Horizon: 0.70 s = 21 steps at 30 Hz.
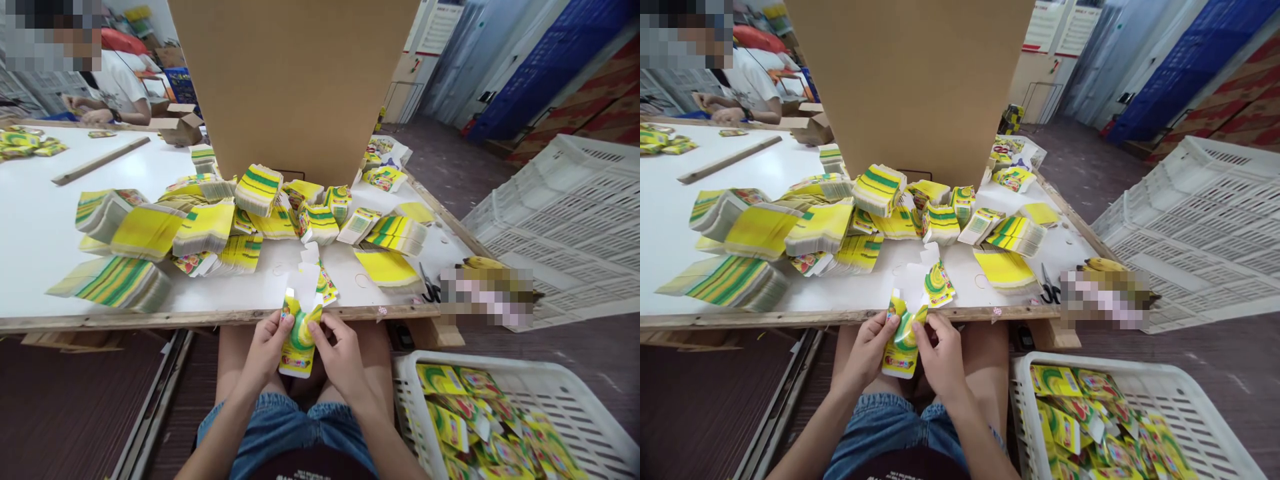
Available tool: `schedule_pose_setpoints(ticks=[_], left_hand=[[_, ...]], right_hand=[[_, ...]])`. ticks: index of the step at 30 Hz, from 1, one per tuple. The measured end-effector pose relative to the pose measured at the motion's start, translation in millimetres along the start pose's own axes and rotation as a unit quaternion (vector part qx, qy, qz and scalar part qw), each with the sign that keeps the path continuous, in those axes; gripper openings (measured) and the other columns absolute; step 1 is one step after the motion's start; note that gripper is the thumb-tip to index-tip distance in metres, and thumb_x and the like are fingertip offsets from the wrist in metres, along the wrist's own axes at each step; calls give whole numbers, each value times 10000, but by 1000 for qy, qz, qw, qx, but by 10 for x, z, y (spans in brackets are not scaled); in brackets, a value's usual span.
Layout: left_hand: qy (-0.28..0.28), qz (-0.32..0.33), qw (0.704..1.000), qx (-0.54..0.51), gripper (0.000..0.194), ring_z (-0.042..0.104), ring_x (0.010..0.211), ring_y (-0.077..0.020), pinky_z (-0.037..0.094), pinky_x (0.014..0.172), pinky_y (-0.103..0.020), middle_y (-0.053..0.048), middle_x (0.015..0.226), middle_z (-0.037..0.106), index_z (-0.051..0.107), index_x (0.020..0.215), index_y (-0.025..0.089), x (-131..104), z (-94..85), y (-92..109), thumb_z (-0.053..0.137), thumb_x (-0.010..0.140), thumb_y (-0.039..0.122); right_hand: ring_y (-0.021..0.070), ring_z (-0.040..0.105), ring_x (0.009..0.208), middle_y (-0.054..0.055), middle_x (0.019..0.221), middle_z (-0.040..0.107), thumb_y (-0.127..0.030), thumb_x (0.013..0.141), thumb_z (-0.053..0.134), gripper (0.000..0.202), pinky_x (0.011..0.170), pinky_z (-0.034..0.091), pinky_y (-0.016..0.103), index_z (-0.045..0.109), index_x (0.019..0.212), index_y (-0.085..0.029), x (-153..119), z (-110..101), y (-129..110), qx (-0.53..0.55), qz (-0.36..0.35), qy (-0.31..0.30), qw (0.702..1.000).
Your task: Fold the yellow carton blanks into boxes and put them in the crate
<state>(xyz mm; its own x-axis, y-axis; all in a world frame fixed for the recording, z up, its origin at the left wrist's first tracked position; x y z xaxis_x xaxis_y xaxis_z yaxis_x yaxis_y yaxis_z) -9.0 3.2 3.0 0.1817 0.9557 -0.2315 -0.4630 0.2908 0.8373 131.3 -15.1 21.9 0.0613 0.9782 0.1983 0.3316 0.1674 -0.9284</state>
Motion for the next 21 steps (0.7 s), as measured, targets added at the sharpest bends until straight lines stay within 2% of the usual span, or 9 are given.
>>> schedule_pose_setpoints(ticks=[2,4,7,9,11,13,17,21], left_hand=[[0,20,999,34,352,691,800,-217,534,694,-282,-60,875,754,682,951,132,0,13,-32,729,756,421],[-6,38,997,70,362,690,847,-223,533,726,-288,-75,942,748,635,1014,136,-12,28,-37,704,785,408],[-16,67,992,102,492,693,890,-219,528,758,-292,-76,982,741,458,1217,192,-55,50,6,694,810,336],[-20,80,991,108,601,689,931,-219,521,781,-296,-78,1022,733,332,1300,235,-92,60,53,688,820,298],[-37,79,989,118,615,676,981,-221,510,814,-298,-92,1088,713,304,1334,246,-124,61,100,666,838,287],[-65,66,988,125,582,664,1001,-224,500,835,-297,-102,1124,698,343,1342,234,-141,48,139,649,851,290],[-113,36,986,115,468,671,930,-216,499,783,-269,-92,1052,714,469,1240,206,-139,-4,165,678,828,280],[-142,21,986,83,344,673,865,-194,494,732,-242,-66,951,719,525,1052,197,-142,-14,128,731,780,245]], right_hand=[[165,537,670,15,706,595,-347,913,539,275,614,440,262,579,688,-195,-10,6,38,-20,3,16,1000],[165,538,655,19,698,603,-355,903,556,266,608,448,265,580,691,-195,-6,-1,61,-31,17,29,999],[170,587,668,33,780,660,-345,882,593,151,620,489,270,603,886,-195,4,-17,75,18,44,33,998],[168,617,692,46,886,676,-321,870,611,247,630,516,270,549,1080,-206,2,-30,75,68,39,39,996],[162,630,721,56,981,666,-297,872,609,363,653,531,272,488,1206,-223,-4,-48,71,97,20,29,995],[167,640,769,58,1016,660,-285,880,597,380,685,536,277,492,1243,-235,-7,-75,66,108,8,-3,994],[185,646,848,44,938,667,-295,892,581,266,739,531,289,558,1145,-217,24,-169,40,146,23,-69,987],[163,606,729,14,785,631,-327,907,556,143,659,492,259,605,882,-195,83,-270,-7,108,18,-100,989]])
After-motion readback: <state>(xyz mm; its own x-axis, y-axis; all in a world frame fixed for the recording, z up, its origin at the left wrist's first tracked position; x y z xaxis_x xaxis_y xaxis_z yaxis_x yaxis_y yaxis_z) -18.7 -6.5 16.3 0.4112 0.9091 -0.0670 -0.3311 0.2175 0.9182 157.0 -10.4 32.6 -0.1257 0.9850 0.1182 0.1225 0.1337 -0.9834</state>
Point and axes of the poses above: each hand's wrist, its own x-axis towards the middle knuckle, its own z-axis out of the palm, y = z × x, the point moved 1 cm from there along x, towards the middle knuckle
